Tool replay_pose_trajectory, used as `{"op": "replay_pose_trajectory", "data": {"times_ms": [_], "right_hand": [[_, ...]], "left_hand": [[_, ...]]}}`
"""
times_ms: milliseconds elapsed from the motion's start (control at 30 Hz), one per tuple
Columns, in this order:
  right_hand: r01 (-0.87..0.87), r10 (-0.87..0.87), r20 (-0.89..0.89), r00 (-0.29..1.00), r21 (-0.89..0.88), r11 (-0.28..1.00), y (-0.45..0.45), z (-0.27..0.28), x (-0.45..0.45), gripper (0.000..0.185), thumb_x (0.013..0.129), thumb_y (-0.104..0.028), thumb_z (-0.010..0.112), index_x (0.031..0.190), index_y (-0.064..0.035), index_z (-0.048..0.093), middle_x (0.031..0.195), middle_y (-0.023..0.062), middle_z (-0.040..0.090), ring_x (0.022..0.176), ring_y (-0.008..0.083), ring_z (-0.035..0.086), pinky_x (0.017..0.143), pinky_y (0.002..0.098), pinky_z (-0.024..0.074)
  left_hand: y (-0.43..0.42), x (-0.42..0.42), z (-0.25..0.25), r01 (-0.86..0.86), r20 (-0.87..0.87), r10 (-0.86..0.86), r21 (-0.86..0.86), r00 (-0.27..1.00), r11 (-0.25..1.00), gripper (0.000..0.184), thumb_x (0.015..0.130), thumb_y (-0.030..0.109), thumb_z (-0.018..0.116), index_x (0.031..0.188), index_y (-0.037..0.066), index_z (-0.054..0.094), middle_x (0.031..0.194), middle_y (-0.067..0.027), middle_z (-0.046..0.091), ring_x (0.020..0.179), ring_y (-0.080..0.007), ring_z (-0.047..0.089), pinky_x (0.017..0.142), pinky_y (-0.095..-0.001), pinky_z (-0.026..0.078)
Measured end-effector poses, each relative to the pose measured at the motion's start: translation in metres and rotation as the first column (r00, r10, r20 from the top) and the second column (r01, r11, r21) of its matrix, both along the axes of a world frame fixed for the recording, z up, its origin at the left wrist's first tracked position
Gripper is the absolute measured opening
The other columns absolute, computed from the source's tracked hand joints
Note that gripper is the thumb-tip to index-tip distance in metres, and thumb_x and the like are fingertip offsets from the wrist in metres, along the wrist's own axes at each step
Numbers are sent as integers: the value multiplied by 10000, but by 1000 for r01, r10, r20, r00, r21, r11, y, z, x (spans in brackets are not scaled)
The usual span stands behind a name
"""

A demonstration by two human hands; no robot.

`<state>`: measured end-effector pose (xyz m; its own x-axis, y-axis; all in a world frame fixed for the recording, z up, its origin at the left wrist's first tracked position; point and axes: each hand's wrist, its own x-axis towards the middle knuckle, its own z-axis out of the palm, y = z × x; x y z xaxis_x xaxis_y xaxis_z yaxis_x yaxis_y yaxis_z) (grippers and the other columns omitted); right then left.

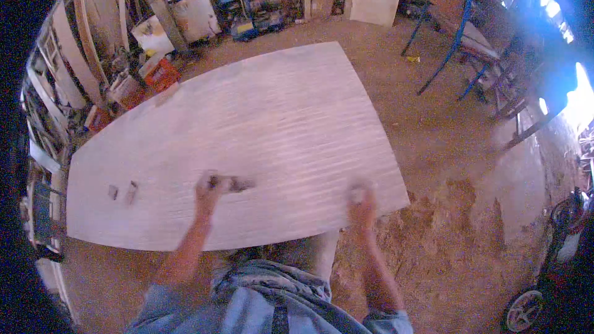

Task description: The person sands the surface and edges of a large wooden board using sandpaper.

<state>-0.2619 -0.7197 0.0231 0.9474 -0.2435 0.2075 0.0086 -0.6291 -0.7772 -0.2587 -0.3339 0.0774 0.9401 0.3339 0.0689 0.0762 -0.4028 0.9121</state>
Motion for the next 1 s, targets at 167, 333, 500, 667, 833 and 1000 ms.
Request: {"op": "replay_pose_trajectory", "data": {"times_ms": [167,333,500,667,833,1000], "right_hand": [[-179,349,17,937,881,439,121,56,-27,248,880,-127,578,1104,-21,589,1042,46,617,993,151,549,895,297,415],[-56,174,-32,984,875,481,133,59,-27,199,932,-185,503,941,-9,596,896,6,590,864,109,511,791,266,406],[-65,96,-6,995,694,717,133,48,2,121,879,-111,552,934,-12,594,850,75,589,828,194,551,735,301,441],[-261,241,120,963,196,945,135,62,33,254,829,-37,587,1079,-2,572,994,126,597,836,225,589,733,330,474],[-418,414,81,907,44,907,59,32,45,443,734,-16,602,1173,-38,555,1171,144,567,1080,285,549,937,352,421],[145,-141,36,989,-159,977,-98,2,66,345,803,-71,555,1144,-26,568,1122,138,599,1074,263,548,921,346,412]], "left_hand": [[-116,-7,0,218,6,-290,-676,957,704,140,801,125,678,827,74,549,771,17,560,708,-72,496,641,-234,393],[-108,-5,20,294,-126,-472,-637,872,712,148,811,126,671,824,54,542,780,-23,607,755,-88,562,691,-240,442],[-111,6,37,310,-34,-310,-13,950,951,376,822,188,664,1116,-17,550,1055,-167,618,997,-239,598,825,-318,474],[-131,32,26,384,-71,-392,-106,917,917,481,857,219,619,1255,-7,472,1153,-194,577,1085,-280,562,885,-353,455],[-129,108,6,400,-139,-427,-186,894,898,378,889,178,556,1217,4,488,1153,-210,561,1004,-325,584,856,-425,459],[-141,179,-48,383,138,-608,664,782,642,239,805,88,560,1032,12,560,993,-170,559,948,-350,526,829,-456,424]]}}
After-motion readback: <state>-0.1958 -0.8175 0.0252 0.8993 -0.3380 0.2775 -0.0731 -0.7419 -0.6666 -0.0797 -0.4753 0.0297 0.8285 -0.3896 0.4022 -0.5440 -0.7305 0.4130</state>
